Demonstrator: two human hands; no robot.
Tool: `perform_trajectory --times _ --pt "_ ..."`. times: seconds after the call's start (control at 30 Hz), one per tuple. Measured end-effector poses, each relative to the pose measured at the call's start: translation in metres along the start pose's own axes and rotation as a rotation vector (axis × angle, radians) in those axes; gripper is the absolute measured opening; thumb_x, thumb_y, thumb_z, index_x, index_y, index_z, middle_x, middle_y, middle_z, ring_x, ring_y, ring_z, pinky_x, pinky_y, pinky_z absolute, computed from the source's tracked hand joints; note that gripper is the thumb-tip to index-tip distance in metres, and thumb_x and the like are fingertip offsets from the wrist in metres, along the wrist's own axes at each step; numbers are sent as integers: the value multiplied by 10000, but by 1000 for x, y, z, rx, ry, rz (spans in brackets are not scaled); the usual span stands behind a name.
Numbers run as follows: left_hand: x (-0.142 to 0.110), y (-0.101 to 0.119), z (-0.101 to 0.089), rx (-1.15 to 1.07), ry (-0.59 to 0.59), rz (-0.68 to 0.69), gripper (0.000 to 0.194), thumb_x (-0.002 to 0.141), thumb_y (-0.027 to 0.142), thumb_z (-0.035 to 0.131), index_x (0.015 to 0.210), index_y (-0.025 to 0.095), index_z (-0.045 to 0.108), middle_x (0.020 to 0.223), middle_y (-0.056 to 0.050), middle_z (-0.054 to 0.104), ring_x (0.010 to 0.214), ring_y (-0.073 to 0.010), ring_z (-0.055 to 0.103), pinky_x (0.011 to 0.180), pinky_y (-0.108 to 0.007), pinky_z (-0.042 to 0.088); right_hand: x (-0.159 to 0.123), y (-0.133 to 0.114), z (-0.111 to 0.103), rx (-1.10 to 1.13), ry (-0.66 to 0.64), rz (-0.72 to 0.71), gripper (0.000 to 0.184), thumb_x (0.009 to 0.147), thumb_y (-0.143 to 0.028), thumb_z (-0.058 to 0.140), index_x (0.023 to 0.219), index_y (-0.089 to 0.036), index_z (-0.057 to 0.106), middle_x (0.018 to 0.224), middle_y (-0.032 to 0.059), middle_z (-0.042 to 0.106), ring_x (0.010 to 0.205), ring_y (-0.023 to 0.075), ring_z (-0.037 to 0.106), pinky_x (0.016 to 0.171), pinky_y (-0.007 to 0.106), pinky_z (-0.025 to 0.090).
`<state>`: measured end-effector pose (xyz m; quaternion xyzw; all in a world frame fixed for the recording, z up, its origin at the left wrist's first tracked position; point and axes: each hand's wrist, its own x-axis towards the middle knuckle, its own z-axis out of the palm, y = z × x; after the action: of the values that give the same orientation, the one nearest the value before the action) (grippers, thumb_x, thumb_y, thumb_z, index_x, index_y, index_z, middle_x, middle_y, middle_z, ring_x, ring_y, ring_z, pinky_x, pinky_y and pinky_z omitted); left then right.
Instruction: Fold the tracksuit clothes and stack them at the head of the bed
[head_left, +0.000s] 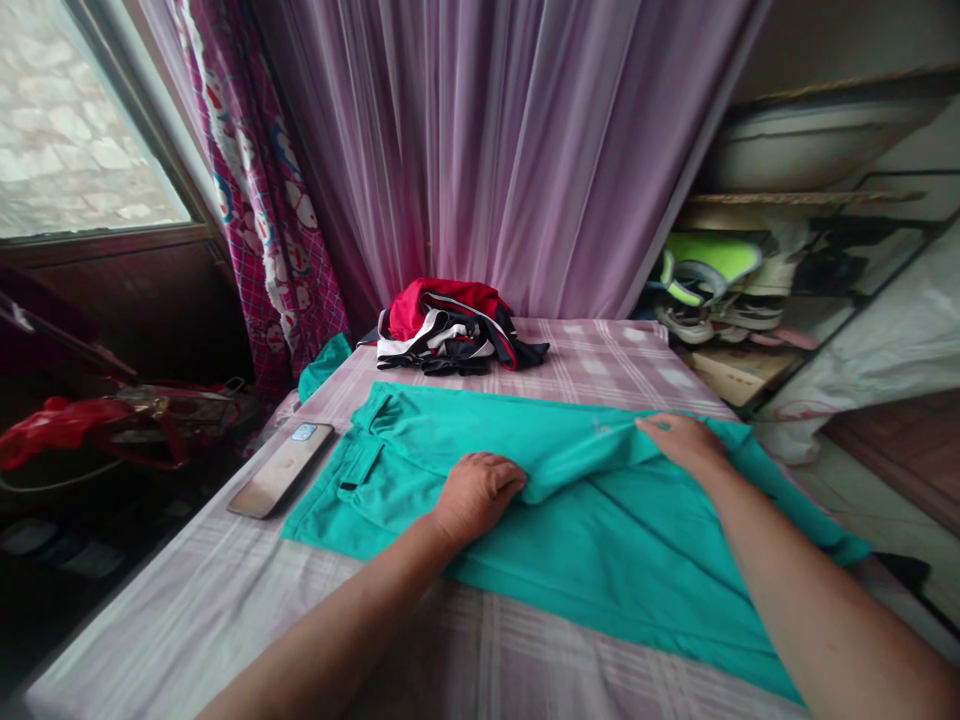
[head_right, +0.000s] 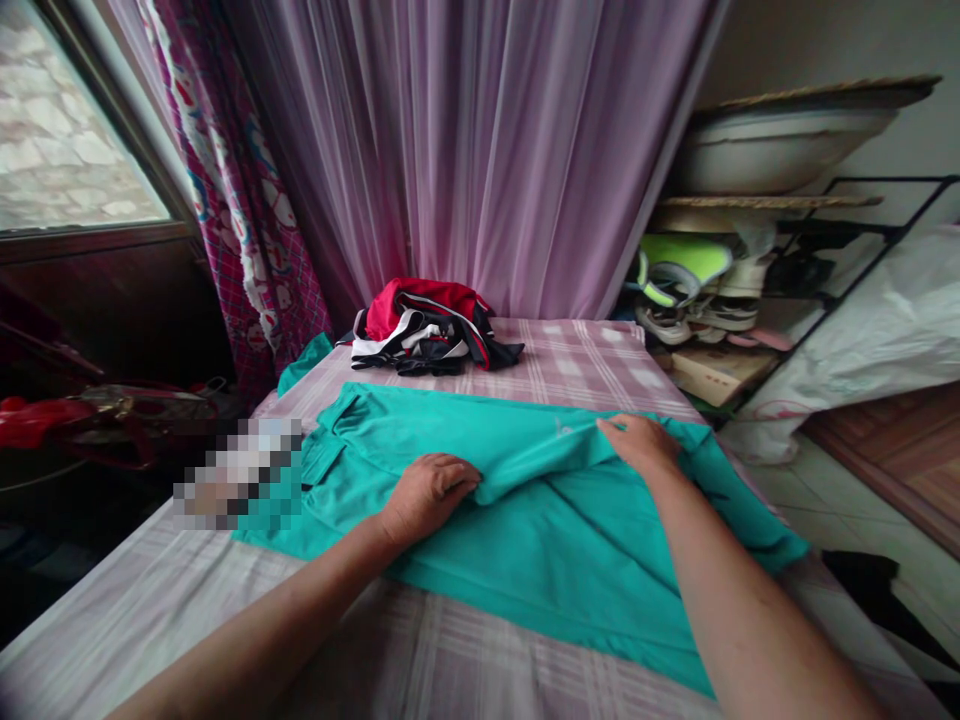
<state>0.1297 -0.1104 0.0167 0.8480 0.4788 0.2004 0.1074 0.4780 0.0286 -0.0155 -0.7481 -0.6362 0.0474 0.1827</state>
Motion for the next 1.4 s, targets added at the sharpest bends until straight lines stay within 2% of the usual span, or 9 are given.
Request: perform_trajectory --times 0.1,0.27,0.33,0.53,0.67,0.8,0.97,1.23,1.4 --pt "0 6 3 -63 1 45 262 995 320 473 1044 243 718 1154 -21 746 1073 -174 668 1011 -356 461 -9 -2 -8 -122 -39 75 361 837 -490 542 988 -251 767 1104 129 726 1054 353 639 863 490 487" --pt "-5 5 4 -98 -66 25 265 954 418 541 1104 262 694 1252 -38 708 1218 -219 606 1129 -462 365 -32 -12 -13 -197 69 -43 429 887 -400 471 1236 -237 660 1291 135 647 1218 348 542 1008 593 373" --pt "-6 5 2 -109 -78 27 280 962 432 519 1104 259 690 1243 -39 710 1203 -216 614 1127 -454 368 -37 -19 -16 -195 116 -107 411 910 -364 437 1236 -243 654 1322 123 633 1243 326 525 1043 584 337" --pt "-1 26 5 39 -70 -28 534 827 559 672 1241 224 625 1248 -100 678 1156 -288 608 1048 -480 434 -35 -35 -24 -173 1 -43 359 910 -413 492 1157 -251 696 1120 94 734 1151 302 603 1019 507 385" --pt "3 37 7 202 -149 0 270 935 367 564 1126 224 691 1121 -95 701 1040 -260 634 923 -414 507 -30 -26 -23 -69 -39 6 292 880 -387 535 1065 -261 723 1053 74 751 1071 278 651 949 432 453" --pt "0 29 7 173 -99 36 277 987 271 437 1063 222 699 1059 -79 714 968 -223 646 896 -378 519 -26 -10 -21 302 -53 47 198 806 -304 584 922 -218 720 997 63 754 963 227 679 851 334 500" --pt "-7 19 13 46 -50 111 147 925 229 548 1031 212 649 1285 -82 669 1221 -242 583 1079 -436 441 -29 0 -20 445 -54 85 113 734 -268 622 781 -192 692 831 57 745 839 204 685 782 297 515" --pt "-7 20 16 19 -142 109 128 928 226 528 1030 222 606 1390 -87 612 1337 -252 508 1159 -543 334 -27 -5 -23 527 27 143 315 805 -338 534 1027 -162 671 906 71 738 867 217 679 749 300 526" --pt "-9 26 10 -29 -156 94 193 882 379 619 989 219 607 1288 -82 671 1246 -271 576 1136 -544 341 -33 -15 -34 301 118 105 360 745 -153 526 1056 -197 702 1078 93 731 1078 273 632 963 397 465"
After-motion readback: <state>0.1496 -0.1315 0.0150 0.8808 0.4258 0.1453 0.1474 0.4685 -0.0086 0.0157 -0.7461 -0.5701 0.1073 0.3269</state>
